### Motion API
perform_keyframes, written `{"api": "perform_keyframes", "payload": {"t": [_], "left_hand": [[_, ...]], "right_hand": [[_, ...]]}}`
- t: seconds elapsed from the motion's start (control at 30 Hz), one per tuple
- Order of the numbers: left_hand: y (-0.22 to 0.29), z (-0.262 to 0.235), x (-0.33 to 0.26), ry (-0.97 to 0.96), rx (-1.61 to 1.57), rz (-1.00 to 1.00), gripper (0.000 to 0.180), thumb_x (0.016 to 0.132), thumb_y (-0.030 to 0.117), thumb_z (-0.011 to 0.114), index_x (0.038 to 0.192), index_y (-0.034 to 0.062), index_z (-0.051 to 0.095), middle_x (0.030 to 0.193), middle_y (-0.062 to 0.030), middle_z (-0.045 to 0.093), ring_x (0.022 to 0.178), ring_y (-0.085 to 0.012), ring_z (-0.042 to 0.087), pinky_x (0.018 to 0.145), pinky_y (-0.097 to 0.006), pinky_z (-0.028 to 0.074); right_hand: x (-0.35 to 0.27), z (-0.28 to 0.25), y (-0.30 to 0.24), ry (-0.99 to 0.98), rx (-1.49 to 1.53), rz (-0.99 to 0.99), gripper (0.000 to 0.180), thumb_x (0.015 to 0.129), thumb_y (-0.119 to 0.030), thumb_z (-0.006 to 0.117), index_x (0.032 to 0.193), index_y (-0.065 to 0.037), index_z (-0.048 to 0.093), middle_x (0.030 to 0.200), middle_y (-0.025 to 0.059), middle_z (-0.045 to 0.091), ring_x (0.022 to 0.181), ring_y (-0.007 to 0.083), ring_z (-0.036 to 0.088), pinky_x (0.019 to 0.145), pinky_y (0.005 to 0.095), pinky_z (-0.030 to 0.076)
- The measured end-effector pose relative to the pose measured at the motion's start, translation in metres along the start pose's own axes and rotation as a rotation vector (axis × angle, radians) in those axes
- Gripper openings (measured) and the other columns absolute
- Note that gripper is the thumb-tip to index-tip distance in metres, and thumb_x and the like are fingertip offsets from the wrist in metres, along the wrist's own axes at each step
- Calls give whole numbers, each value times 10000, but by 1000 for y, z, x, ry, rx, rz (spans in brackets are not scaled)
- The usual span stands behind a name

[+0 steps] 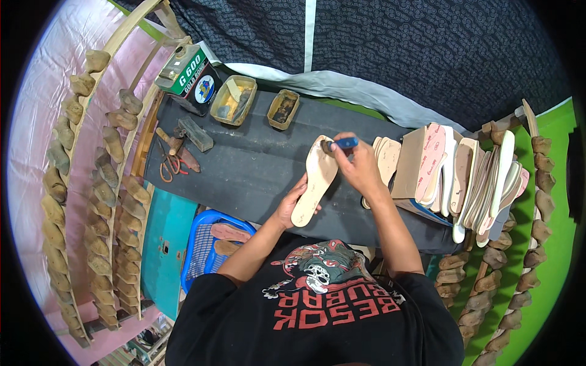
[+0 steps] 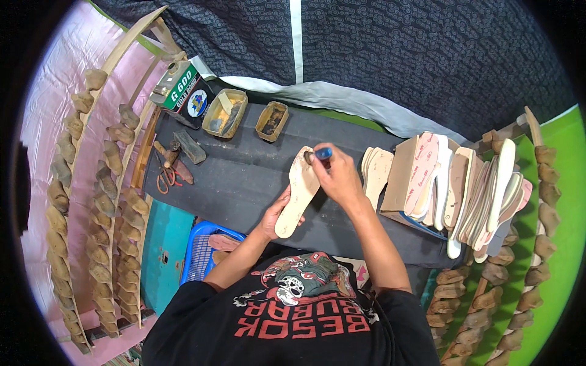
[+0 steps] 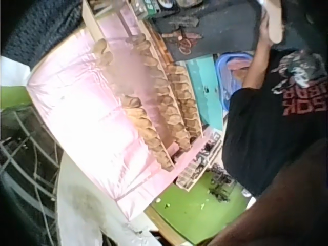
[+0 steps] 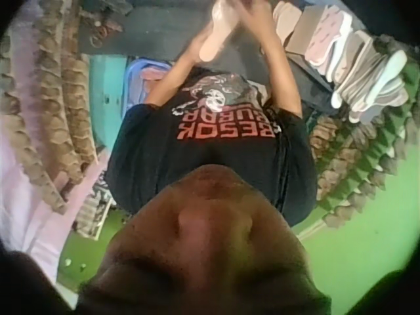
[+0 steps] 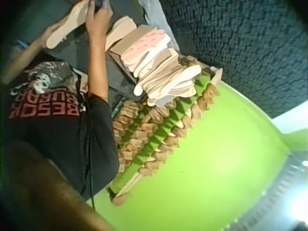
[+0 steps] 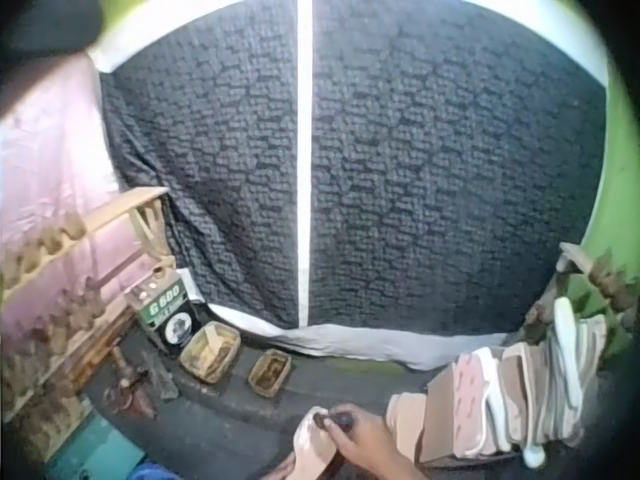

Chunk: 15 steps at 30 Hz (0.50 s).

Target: Applying adhesive or sealant to shoe soles using a brush at a workbench.

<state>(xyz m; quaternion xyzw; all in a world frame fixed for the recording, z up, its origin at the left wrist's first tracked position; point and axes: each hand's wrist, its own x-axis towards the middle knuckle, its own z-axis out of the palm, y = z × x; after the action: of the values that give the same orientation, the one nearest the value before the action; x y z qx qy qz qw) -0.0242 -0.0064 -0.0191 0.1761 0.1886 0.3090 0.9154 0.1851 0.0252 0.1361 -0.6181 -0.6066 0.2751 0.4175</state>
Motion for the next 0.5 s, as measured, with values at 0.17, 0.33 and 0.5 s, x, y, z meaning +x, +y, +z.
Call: {"api": "perform_keyframes", "payload": {"t": [0.17, 0.33, 0.5], "left_hand": [[-7, 0, -4, 26, -31, 39, 693, 1043, 332, 490, 1642, 255, 151, 1224, -109, 666, 831, -276, 733, 698, -376, 629], [-11, 0, -7, 36, -37, 64, 696, 1039, 339, 488, 1642, 251, 150, 1223, -113, 668, 841, -279, 733, 706, -385, 630], [-14, 4, -9, 4, -32, 56, 697, 1039, 337, 490, 1642, 254, 150, 1227, -110, 667, 852, -284, 730, 721, -392, 626]], "right_hand": [[-15, 9, 3, -112, 37, -123, 204, 929, -156, 672, 1039, 15, 667, 915, 198, 706, 792, 339, 699, 730, 388, 534], [-6, 4, 8, -73, -3, -94, 215, 950, -170, 663, 1053, 18, 659, 919, 194, 710, 784, 327, 700, 719, 381, 538], [0, 2, 4, -38, -36, -50, 216, 957, -167, 662, 1079, 12, 656, 954, 189, 715, 807, 307, 714, 714, 378, 553]]}}
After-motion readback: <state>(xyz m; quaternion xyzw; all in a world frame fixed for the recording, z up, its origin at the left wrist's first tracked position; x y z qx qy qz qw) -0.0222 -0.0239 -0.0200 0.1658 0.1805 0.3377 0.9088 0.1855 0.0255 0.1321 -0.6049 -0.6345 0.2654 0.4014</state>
